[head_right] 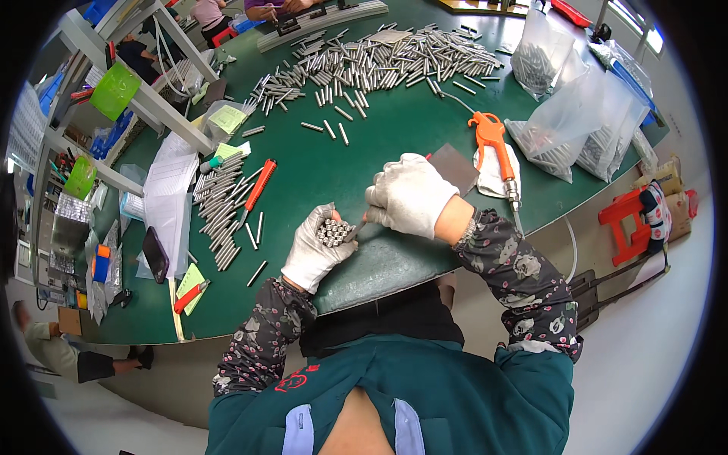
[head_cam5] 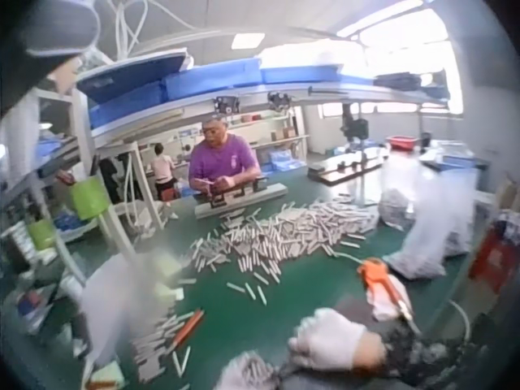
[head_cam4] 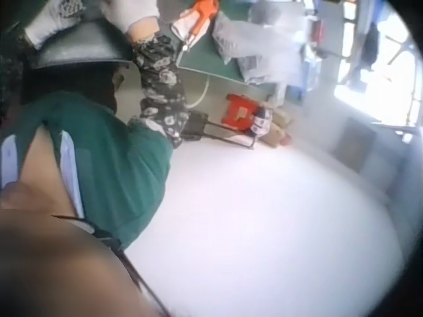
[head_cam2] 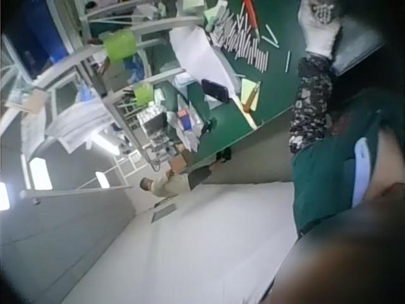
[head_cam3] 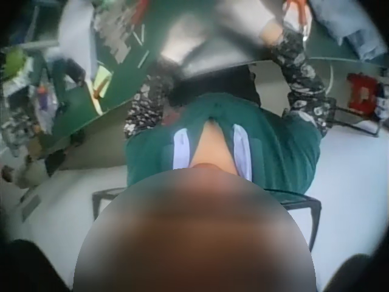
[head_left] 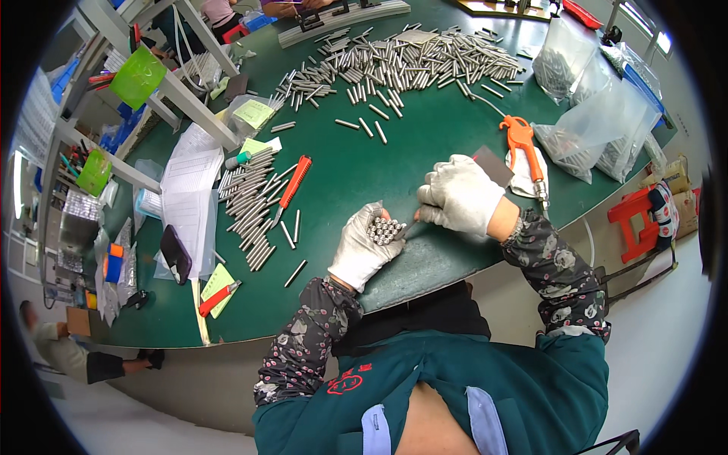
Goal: Arranging and aligning a bundle of small metal pins on a manufacturing workbench.
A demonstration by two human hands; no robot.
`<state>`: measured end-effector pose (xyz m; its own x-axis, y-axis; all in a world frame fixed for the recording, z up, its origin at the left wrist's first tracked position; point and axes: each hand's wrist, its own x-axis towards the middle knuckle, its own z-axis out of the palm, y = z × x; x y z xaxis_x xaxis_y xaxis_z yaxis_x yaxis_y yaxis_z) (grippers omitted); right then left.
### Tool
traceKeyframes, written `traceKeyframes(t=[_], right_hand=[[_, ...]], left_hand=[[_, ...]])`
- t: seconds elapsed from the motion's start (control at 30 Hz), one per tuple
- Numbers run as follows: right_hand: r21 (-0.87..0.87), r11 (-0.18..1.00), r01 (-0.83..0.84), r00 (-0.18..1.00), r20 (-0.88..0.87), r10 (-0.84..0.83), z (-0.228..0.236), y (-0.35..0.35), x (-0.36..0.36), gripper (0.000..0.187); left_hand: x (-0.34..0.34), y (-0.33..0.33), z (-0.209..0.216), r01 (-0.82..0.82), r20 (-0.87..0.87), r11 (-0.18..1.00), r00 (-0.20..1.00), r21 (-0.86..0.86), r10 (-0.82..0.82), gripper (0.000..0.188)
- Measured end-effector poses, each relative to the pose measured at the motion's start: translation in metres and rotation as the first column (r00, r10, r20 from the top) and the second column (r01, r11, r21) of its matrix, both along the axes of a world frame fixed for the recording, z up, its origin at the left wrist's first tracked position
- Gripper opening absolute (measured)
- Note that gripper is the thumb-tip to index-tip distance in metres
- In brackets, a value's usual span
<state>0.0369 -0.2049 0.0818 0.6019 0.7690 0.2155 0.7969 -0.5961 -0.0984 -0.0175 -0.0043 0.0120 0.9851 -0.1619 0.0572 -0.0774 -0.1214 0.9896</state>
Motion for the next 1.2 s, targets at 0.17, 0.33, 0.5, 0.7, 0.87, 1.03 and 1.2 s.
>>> traceKeyframes(t=[0.17,0.33,0.5,0.7,0.87,1.03,1.2], right_hand=[[-0.063,0.981,0.185,0.981,0.069,-0.181,0.013,-0.01,0.003,0.024],[0.03,0.999,0.036,0.999,0.039,-0.038,0.009,0.001,-0.005,0.026],[-0.056,0.994,0.095,0.995,0.046,-0.093,0.015,-0.005,0.007,0.025],[-0.029,1.0,-0.009,0.998,0.06,0.011,0.017,-0.001,0.002,0.025],[-0.076,0.995,0.071,0.997,0.026,-0.069,0.019,-0.004,0.011,0.026],[-0.056,0.998,-0.019,0.999,0.028,0.02,0.02,0.002,0.006,0.025],[-0.028,0.998,0.05,0.991,0.127,-0.046,0.017,-0.006,0.017,0.025]], left_hand=[[0.001,0.005,-0.008,0.006,-0.029,0.997,1.0,0.083,-0.004,0.043],[0.0,0.001,-0.003,-0.013,0.007,0.999,1.0,-0.029,0.014,0.034],[0.001,0.002,-0.004,-0.007,0.021,1.0,1.0,0.02,0.007,0.038],[0.002,0.004,-0.006,0.018,-0.013,0.999,1.0,0.039,-0.018,0.042],[0.002,0.003,-0.003,0.016,0.007,0.998,1.0,0.06,-0.017,0.041],[0.002,0.004,-0.006,0.019,-0.043,0.999,0.999,-0.043,-0.021,0.041],[0.001,0.001,-0.001,0.017,-0.003,1.0,1.0,-0.01,-0.017,0.036]])
